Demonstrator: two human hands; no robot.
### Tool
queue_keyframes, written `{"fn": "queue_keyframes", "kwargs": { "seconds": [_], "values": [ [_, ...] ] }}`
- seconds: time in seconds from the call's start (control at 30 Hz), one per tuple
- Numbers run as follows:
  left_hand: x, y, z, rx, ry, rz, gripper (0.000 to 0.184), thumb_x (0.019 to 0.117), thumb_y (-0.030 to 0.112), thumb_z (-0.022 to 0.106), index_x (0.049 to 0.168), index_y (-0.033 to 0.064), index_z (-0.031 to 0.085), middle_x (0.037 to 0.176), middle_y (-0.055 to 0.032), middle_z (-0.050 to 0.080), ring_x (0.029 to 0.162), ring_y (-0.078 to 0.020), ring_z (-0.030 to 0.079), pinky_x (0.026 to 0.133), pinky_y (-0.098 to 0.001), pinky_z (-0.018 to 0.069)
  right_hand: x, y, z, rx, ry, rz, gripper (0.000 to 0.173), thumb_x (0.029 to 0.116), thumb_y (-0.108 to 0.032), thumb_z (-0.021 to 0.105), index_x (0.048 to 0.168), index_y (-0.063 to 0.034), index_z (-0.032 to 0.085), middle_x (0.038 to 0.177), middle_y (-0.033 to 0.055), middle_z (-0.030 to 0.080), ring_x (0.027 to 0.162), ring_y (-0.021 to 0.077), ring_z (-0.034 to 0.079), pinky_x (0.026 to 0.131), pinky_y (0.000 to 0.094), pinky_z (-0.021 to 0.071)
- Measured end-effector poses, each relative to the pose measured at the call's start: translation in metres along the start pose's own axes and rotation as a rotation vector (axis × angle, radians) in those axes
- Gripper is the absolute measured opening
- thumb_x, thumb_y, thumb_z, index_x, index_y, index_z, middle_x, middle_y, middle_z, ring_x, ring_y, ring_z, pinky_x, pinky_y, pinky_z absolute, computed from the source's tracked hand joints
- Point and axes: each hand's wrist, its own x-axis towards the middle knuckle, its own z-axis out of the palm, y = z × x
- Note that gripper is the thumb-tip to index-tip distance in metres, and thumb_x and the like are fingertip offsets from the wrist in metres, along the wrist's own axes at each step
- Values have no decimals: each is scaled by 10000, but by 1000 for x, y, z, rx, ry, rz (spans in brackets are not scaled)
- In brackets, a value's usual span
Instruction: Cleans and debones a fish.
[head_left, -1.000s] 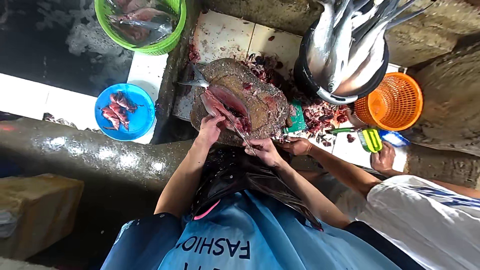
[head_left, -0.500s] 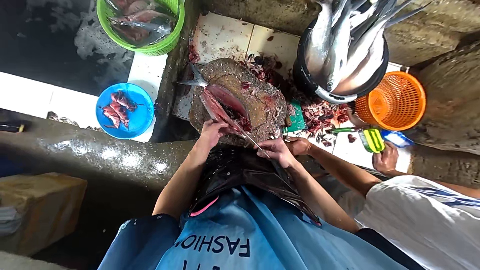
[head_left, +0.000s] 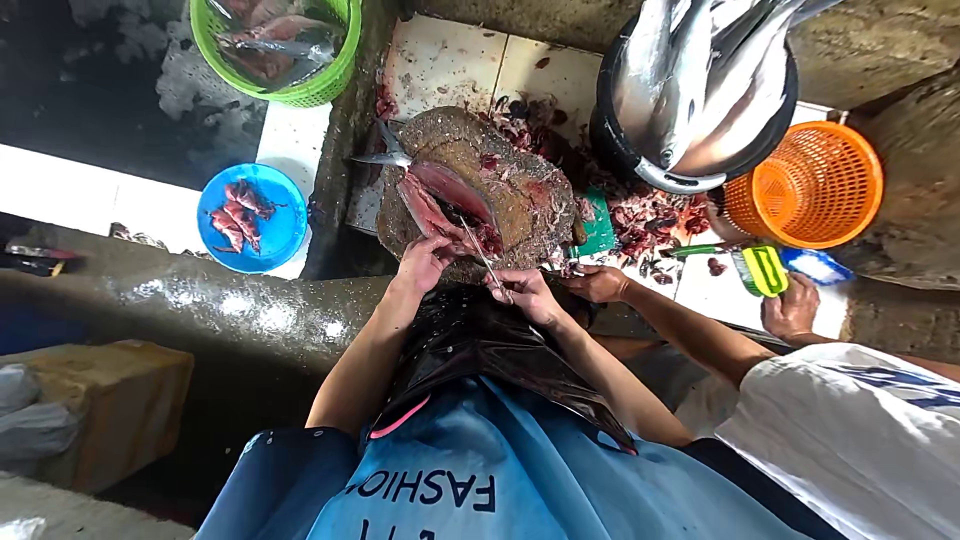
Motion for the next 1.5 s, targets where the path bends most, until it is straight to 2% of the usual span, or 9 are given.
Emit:
{"fn": "queue_keyframes", "kwargs": {
  "seconds": [0.17,0.27,0.5,0.73,0.9,1.0,1.3,1.43,1.5],
  "values": [
    [2,-2,-2,-30,-6,15,288,912,-14,579,1193,47,566,983,-103,652,888,-216,664,853,-410,573,-12,-7,-11,93,1,16,252,950,-232,663,1056,-27,765,720,6,667,568,59,532,534,248,457],
    [3,-2,2,-21,-10,8,253,921,-11,576,1165,53,570,945,-94,643,860,-214,660,840,-411,573,-13,-9,-8,182,12,134,305,970,-293,634,1000,-22,771,715,8,675,560,66,552,525,242,469],
    [6,-1,2,-55,-12,19,244,933,-6,573,1167,60,566,958,-91,644,878,-215,659,864,-417,568,-5,-1,1,22,-6,58,214,979,-188,651,1078,-35,763,876,31,728,734,85,633,694,287,541],
    [7,-6,12,-5,-51,81,255,910,-22,577,1151,61,565,908,-79,652,768,-170,641,738,-349,572,-18,7,-15,-108,-84,-40,258,959,-163,677,1154,-7,742,1082,67,745,968,111,695,905,322,583],
    [9,-13,17,-4,34,122,284,916,-75,557,1177,37,552,916,-97,663,728,-177,645,681,-354,583,-26,-4,-28,341,-226,-47,365,935,-402,714,1133,-99,754,819,-50,671,668,13,553,614,216,471],
    [14,-19,9,18,99,126,357,908,-69,550,1250,33,546,988,-98,657,795,-178,648,714,-365,576,-25,-26,-43,395,-217,-141,395,926,-479,710,1123,-139,760,844,-24,694,707,59,596,674,266,511],
    [7,-10,25,-94,45,84,299,911,-55,572,1197,29,552,985,-115,660,793,-191,661,739,-343,589,-20,-18,-25,51,0,103,247,960,-223,644,1056,-33,770,683,-1,649,544,57,521,526,249,455],
    [6,-11,25,-98,91,86,299,924,-52,561,1210,33,538,983,-111,652,796,-197,659,735,-351,589,-20,-22,-16,-69,-58,-43,248,934,-135,686,1142,-13,745,965,57,738,857,118,686,807,322,596],
    [7,-11,19,-110,97,81,299,946,-34,546,1233,48,531,996,-104,651,811,-190,658,743,-346,587,-25,-28,-19,-90,-47,-87,280,936,-144,692,1173,-1,734,989,71,739,890,132,695,837,333,602]
  ]
}}
